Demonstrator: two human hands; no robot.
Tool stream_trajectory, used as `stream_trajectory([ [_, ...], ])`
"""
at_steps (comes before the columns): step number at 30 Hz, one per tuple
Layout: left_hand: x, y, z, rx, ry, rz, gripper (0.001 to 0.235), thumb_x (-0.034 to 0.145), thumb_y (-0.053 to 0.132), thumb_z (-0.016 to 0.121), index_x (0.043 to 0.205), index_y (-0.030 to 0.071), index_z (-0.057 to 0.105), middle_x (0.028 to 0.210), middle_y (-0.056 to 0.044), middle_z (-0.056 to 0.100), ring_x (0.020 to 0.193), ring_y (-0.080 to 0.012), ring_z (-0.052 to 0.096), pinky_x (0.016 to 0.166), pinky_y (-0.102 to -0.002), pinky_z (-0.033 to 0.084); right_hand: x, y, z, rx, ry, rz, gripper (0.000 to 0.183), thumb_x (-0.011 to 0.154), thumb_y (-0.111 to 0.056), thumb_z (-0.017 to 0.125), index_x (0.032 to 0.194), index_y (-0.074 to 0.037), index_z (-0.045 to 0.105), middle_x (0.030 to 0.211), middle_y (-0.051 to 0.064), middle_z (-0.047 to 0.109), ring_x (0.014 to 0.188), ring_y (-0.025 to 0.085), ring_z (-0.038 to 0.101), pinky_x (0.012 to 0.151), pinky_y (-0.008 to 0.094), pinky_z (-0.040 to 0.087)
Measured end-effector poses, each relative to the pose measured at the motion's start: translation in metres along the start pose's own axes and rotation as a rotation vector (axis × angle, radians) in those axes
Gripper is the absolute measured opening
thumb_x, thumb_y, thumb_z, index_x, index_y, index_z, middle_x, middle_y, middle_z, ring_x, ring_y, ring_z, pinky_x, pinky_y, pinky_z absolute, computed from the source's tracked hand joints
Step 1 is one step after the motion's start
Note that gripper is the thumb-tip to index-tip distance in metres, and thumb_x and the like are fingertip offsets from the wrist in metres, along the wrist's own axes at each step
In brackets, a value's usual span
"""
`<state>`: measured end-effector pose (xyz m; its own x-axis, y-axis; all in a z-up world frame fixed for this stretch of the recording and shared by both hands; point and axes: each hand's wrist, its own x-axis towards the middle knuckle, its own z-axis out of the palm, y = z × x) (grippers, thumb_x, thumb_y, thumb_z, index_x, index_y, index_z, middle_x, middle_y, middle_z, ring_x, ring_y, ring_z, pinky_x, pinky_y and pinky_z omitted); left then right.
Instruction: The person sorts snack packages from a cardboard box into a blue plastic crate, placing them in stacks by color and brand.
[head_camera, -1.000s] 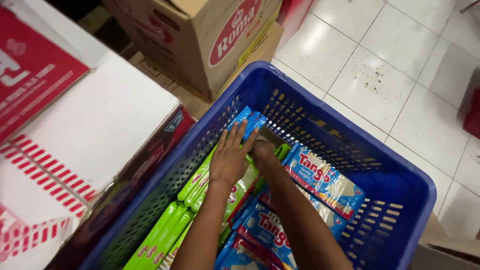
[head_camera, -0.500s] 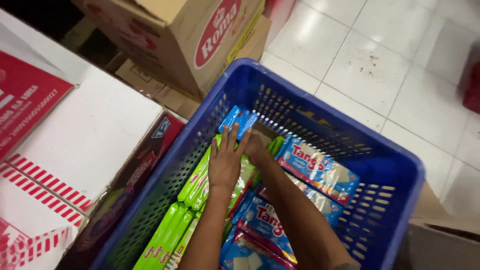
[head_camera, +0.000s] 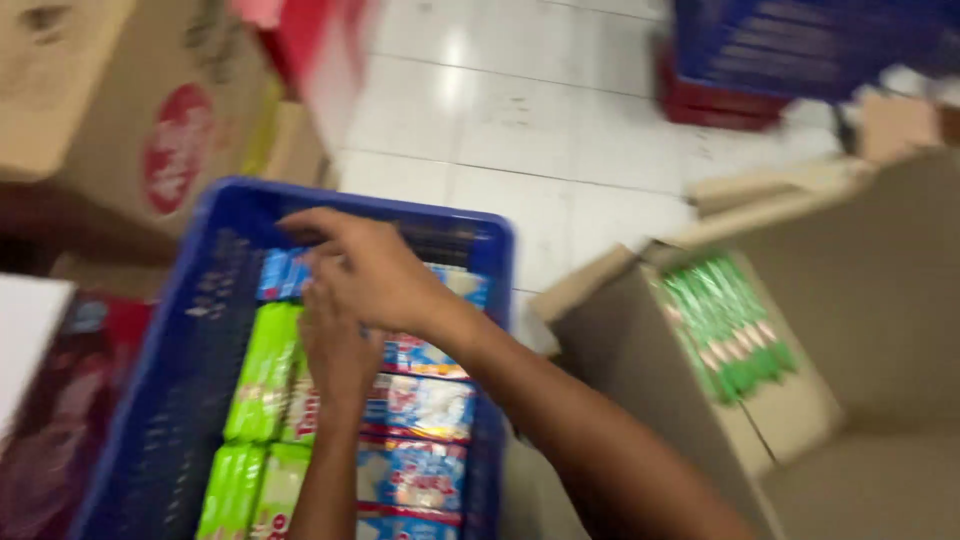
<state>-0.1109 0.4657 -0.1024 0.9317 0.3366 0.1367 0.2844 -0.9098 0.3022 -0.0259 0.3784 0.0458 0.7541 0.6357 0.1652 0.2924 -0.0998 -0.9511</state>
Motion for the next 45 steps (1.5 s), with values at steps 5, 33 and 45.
stream_trajectory([
  [5,-0.014,0.115,-0.065,-0.413,0.198,0.165,0.081,0.074,0.008,0.067,0.148,0.004,0.035,0.154,-0.025,0.022,0.137,-0.046,0.033,0.11,-0.058,0.03,-0.109,-0.077,-0.124,-0.355,-0.124,-0.188,0.029,0.089,-0.016,0.052,0.116,-0.009,0.057,0.099,0.017,0.069,0.096,0.041,0.068,0.085,0.052,0.053],
  [33,-0.061,0.449,-0.004,-0.184,-0.368,0.75,0.039,0.088,0.026,0.058,0.124,0.012,0.054,0.143,-0.012,0.043,0.109,-0.0335,0.059,0.077,-0.05,0.051,-0.375,0.267,-0.475,-0.003,0.253,1.273,0.116,0.053,-0.071,0.062,0.151,-0.021,0.025,0.153,0.013,0.034,0.138,0.031,0.041,0.109,0.044,0.038],
  [45,-0.07,0.432,0.001,-0.092,-0.392,0.661,0.04,0.085,0.027,0.06,0.124,0.019,0.055,0.14,-0.004,0.048,0.11,-0.0293,0.061,0.081,-0.051,0.05,-0.388,0.292,-0.477,-0.044,0.431,1.134,0.094,0.053,-0.066,0.066,0.132,-0.015,0.056,0.135,0.007,0.056,0.12,0.024,0.056,0.097,0.038,0.045],
])
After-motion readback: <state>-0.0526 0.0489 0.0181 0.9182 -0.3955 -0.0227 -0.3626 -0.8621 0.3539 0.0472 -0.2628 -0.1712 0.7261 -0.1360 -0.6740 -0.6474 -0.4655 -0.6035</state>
